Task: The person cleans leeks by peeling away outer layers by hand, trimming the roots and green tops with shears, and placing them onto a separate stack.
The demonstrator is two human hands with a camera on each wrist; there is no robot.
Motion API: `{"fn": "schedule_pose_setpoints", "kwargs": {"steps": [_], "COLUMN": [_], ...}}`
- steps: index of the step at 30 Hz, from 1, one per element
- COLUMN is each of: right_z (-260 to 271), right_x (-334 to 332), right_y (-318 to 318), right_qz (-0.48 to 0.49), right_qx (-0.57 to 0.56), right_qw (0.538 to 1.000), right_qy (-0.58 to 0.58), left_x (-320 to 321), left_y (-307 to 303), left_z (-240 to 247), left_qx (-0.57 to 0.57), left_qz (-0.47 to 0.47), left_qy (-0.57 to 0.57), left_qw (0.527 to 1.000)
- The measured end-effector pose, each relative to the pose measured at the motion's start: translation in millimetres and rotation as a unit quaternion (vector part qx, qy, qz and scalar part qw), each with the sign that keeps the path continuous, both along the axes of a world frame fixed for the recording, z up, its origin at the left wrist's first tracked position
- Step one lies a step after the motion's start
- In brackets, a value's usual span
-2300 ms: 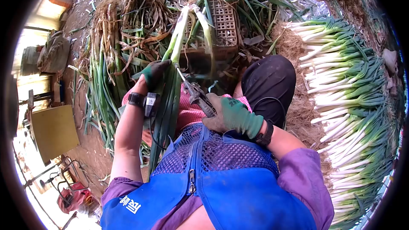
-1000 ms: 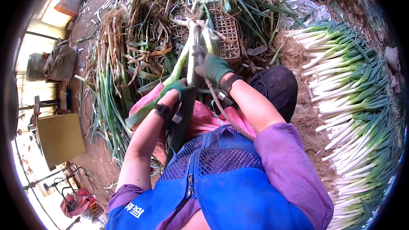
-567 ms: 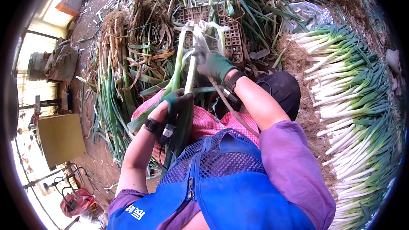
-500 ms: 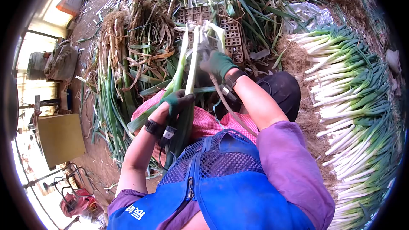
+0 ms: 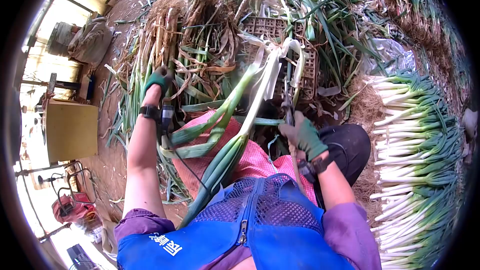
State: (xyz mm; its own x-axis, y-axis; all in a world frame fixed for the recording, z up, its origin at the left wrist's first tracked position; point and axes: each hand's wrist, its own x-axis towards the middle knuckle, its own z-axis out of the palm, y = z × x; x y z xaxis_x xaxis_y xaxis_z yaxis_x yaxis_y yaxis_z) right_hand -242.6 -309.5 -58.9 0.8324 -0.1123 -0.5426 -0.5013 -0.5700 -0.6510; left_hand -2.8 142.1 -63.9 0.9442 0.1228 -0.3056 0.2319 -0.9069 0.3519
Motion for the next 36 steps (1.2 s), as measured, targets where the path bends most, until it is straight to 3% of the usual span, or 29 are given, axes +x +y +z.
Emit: {"fn": "schedule_pose_setpoints", "kwargs": {"steps": [1, 3, 5, 7, 9, 14, 17, 18, 20, 23, 26, 29, 30, 31, 33, 34, 35, 36], "right_z": [10, -6, -18, -22, -18, -29, -29, -28, -24, -28, -32, -28, -24, -19, -3, 2, 7, 14], "right_x": [-5, -17, -16, -13, -8, -11, -12, -13, -12, -14, -12, -10, -11, -15, -22, -27, -34, -41], "right_y": [5, 6, 6, 12, 12, 2, 0, 0, 2, 3, 8, 11, 13, 15, 17, 19, 18, 18], "right_qz": [-0.006, 0.022, 0.032, 0.03, 0.032, 0.03, 0.027, 0.028, 0.027, 0.017, 0.013, 0.013, 0.011, 0.005, -0.009, -0.038, -0.028, -0.007], "right_qx": [0.016, -0.016, -0.035, -0.038, -0.037, -0.03, -0.033, -0.029, -0.022, 0.003, 0.031, 0.054, 0.062, 0.072, 0.09, 0.145, 0.129, 0.116], "right_qw": [1.0, 1.0, 0.999, 0.998, 0.998, 0.998, 0.998, 0.998, 0.998, 0.999, 0.999, 0.998, 0.998, 0.997, 0.995, 0.989, 0.991, 0.991], "right_qy": [0.013, 0.007, 0.012, 0.03, 0.042, 0.046, 0.043, 0.038, 0.048, 0.036, -0.003, -0.016, -0.018, -0.024, -0.036, -0.016, -0.032, -0.067], "left_x": [7, -16, -28, -22, -27, -35, -44, -49, -55, -81, -82, -65, -59, -69, -38, -49, -66, -75], "left_y": [12, 19, -12, -1, 9, 41, 57, 58, 44, -8, -57, -117, -137, -150, -167, -182, -194, -201], "left_z": [-11, -30, -23, -63, -63, -35, -10, 0, 48, 114, 133, 104, 99, 91, 13, 4, -2, -4], "left_qx": [0.083, 0.138, 0.214, 0.253, 0.197, 0.129, -0.115, -0.137, -0.149, -0.304, -0.295, -0.241, -0.157, -0.228, 0.064, 0.153, 0.241, 0.224], "left_qz": [0.05, 0.072, 0.101, 0.117, 0.125, 0.025, 0.049, 0.057, 0.043, 0.033, -0.034, -0.052, -0.097, -0.077, -0.245, -0.224, -0.201, -0.184], "left_qy": [0.044, 0.056, 0.093, 0.0, -0.011, -0.014, -0.035, -0.016, 0.002, 0.014, 0.019, 0.046, 0.066, 0.086, 0.116, 0.09, 0.062, 0.052], "left_qw": [0.994, 0.986, 0.967, 0.96, 0.972, 0.991, 0.992, 0.989, 0.988, 0.952, 0.955, 0.968, 0.981, 0.967, 0.96, 0.958, 0.948, 0.956]}}
